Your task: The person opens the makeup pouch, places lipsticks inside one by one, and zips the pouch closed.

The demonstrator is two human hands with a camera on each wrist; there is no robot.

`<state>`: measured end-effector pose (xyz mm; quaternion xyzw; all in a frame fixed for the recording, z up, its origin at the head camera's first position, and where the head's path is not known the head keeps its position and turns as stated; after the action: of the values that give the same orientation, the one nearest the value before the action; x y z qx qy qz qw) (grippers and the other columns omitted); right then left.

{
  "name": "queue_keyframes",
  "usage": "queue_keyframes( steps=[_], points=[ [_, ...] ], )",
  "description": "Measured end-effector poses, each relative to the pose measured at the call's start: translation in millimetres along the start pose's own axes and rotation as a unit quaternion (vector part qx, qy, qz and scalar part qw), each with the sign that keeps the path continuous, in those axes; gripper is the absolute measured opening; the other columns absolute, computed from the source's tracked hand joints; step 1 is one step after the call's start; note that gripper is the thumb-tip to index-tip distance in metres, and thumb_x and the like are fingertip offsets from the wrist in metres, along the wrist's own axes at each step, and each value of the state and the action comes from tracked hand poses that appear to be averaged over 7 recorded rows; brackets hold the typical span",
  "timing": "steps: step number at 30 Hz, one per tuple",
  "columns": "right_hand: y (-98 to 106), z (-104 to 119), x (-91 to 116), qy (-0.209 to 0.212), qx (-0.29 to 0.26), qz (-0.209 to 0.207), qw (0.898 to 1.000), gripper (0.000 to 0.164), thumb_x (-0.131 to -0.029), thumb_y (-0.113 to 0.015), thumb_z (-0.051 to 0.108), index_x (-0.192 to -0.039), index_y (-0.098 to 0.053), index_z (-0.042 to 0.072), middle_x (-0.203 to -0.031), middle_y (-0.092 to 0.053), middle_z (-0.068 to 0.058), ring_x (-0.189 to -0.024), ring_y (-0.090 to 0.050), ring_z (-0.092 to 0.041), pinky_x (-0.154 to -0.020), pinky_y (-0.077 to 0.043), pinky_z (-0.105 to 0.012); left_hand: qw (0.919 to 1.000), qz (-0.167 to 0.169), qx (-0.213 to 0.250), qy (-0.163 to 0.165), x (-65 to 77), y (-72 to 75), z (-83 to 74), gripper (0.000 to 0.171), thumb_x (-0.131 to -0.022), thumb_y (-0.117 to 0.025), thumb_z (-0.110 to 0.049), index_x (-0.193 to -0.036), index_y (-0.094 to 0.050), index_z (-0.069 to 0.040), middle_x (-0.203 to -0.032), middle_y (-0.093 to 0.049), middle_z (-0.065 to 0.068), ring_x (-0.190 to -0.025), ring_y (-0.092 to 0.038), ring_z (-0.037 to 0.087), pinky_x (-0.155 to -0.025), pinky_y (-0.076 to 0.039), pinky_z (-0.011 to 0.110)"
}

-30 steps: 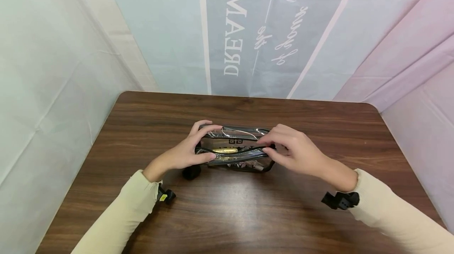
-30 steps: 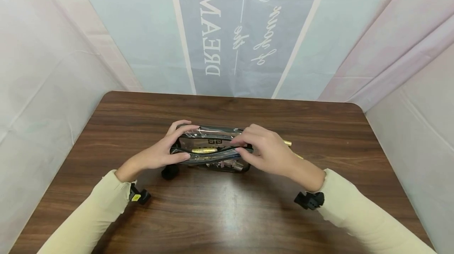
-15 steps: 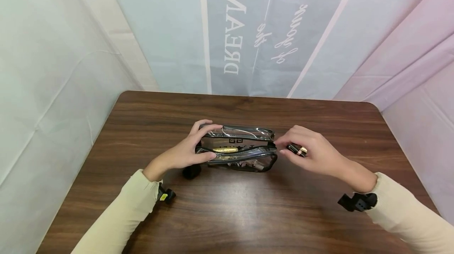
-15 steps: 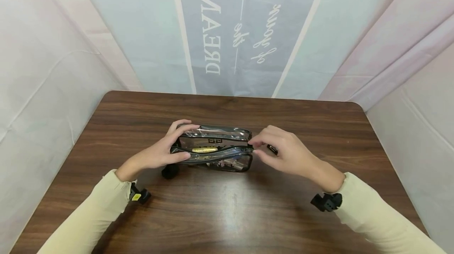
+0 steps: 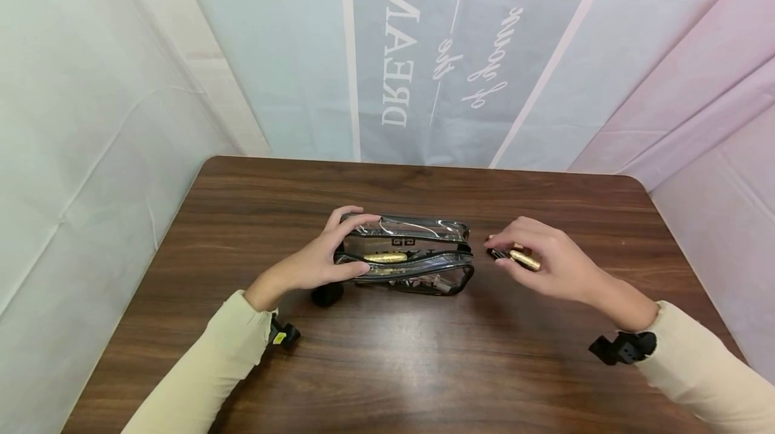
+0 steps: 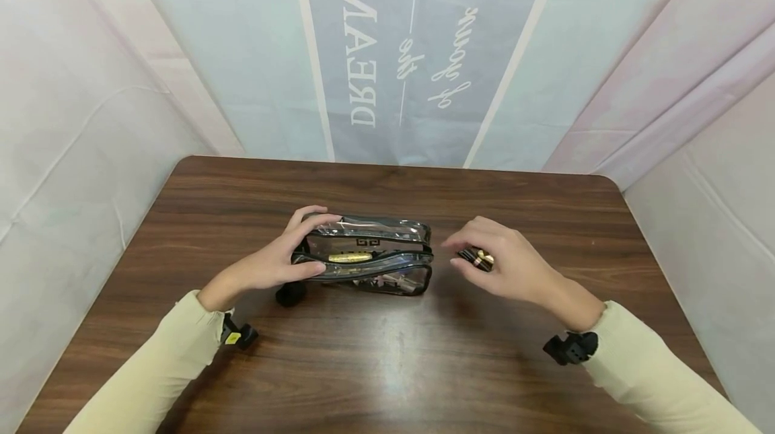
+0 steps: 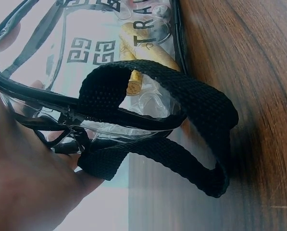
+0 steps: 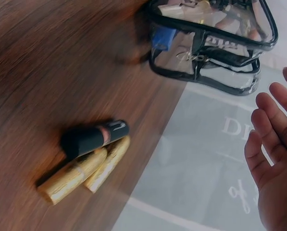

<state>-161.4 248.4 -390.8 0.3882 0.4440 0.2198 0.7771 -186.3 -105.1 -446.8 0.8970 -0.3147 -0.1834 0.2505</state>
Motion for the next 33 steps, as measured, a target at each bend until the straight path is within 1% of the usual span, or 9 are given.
queue_keyframes(
  steps=[4, 7, 10, 15, 19, 21, 25, 29, 33],
  points=[
    [5, -8, 5, -0.012, -0.004, -0.003, 1.0, 0.037, -0.083, -0.076, 0.003, -0.116, -0.072, 0.02, -0.104, -0.066, 0.012, -0.084, -0.053, 0.0, -0.068, -0.04, -0.015, 1.0, 0.002, 0.002, 0.001, -1.0, 2.5, -0.9, 0.072, -0.098, -0.069, -0.037, -0.159, -0.033, -0.026, -0.163, -0.007, 0.009, -0.132, -0.038, 0.031, -0.092, -0.041, 0.047],
    [9, -13, 9, -0.024, 0.001, -0.004, 1.0, 0.041, -0.079, -0.077, -0.001, -0.114, -0.073, 0.019, -0.104, -0.067, 0.011, -0.082, -0.052, 0.0, -0.067, -0.04, -0.016, 1.0, 0.004, 0.002, 0.0, -2.4, 4.6, -0.5, 0.072, -0.098, -0.069, -0.038, -0.159, -0.033, -0.025, -0.163, -0.007, 0.009, -0.135, -0.036, 0.03, -0.092, -0.04, 0.047],
    [11, -17, 13, -0.047, 0.01, -0.002, 0.999, 0.043, -0.077, -0.078, -0.002, -0.112, -0.072, 0.02, -0.102, -0.066, 0.013, -0.079, -0.049, 0.001, -0.064, -0.038, -0.016, 1.0, 0.006, 0.003, 0.0, -3.3, 6.7, 0.2, 0.071, -0.098, -0.069, -0.036, -0.158, -0.034, -0.025, -0.163, -0.007, 0.008, -0.138, -0.033, 0.03, -0.093, -0.04, 0.047],
    [12, -22, 20, -0.077, 0.029, 0.003, 0.997, 0.045, -0.076, -0.081, -0.001, -0.11, -0.071, 0.025, -0.101, -0.063, 0.016, -0.078, -0.047, 0.002, -0.063, -0.037, -0.018, 0.9999, 0.011, 0.005, 0.001, -4.2, 10.1, 1.5, 0.071, -0.098, -0.069, -0.034, -0.158, -0.034, -0.025, -0.163, -0.007, 0.009, -0.137, -0.034, 0.03, -0.093, -0.04, 0.047],
    [10, -26, 26, -0.089, 0.036, 0.008, 0.995, 0.047, -0.074, -0.083, -0.002, -0.109, -0.069, 0.026, -0.1, -0.064, 0.013, -0.077, -0.047, 0.002, -0.063, -0.037, -0.017, 0.9999, 0.015, 0.007, 0.001, -5.0, 12.6, 1.8, 0.071, -0.098, -0.069, -0.034, -0.159, -0.033, -0.025, -0.163, -0.007, 0.008, -0.137, -0.033, 0.029, -0.093, -0.04, 0.047],
    [11, -29, 30, -0.093, 0.033, 0.008, 0.995, 0.049, -0.072, -0.084, -0.004, -0.108, -0.069, 0.026, -0.099, -0.065, 0.01, -0.076, -0.047, 0.0, -0.062, -0.037, -0.018, 0.9998, 0.017, 0.009, 0.002, -5.4, 13.6, 1.4, 0.071, -0.098, -0.069, -0.034, -0.159, -0.033, -0.025, -0.163, -0.007, 0.008, -0.139, -0.031, 0.029, -0.093, -0.04, 0.047],
    [13, -35, 36, -0.099, 0.029, 0.005, 0.995, 0.049, -0.069, -0.084, -0.007, -0.106, -0.069, 0.022, -0.096, -0.066, 0.005, -0.075, -0.048, -0.002, -0.061, -0.038, -0.019, 0.9998, 0.018, 0.011, 0.003, -5.6, 15.9, 0.8, 0.071, -0.098, -0.069, -0.033, -0.159, -0.033, -0.025, -0.163, -0.007, 0.008, -0.135, -0.036, 0.031, -0.092, -0.04, 0.046],
    [16, -40, 43, -0.112, 0.035, 0.007, 0.993, 0.047, -0.068, -0.085, -0.006, -0.105, -0.07, 0.02, -0.094, -0.066, 0.005, -0.073, -0.048, -0.004, -0.06, -0.037, -0.017, 0.9997, 0.02, 0.012, 0.007, -6.3, 17.7, 0.6, 0.072, -0.097, -0.07, -0.032, -0.159, -0.033, -0.025, -0.163, -0.007, 0.008, -0.134, -0.036, 0.031, -0.091, -0.04, 0.047],
    [19, -46, 51, -0.13, 0.043, 0.019, 0.99, 0.046, -0.069, -0.085, -0.006, -0.105, -0.07, 0.017, -0.095, -0.066, 0.005, -0.073, -0.051, -0.009, -0.06, -0.036, -0.016, 0.9997, 0.021, 0.013, 0.005, -7.7, 19.8, 0.2, 0.071, -0.097, -0.07, -0.032, -0.158, -0.034, -0.025, -0.163, -0.008, 0.008, -0.136, -0.034, 0.03, -0.093, -0.04, 0.048]
  ],
)
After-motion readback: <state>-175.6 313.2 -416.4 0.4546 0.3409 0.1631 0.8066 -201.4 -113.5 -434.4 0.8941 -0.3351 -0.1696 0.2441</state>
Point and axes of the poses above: each hand's wrist, its own x-axis away from the middle knuckle, its own y-axis out of the back of the hand, z = x × y, the point moved 4 cm from there along -x, towards the middle knuckle
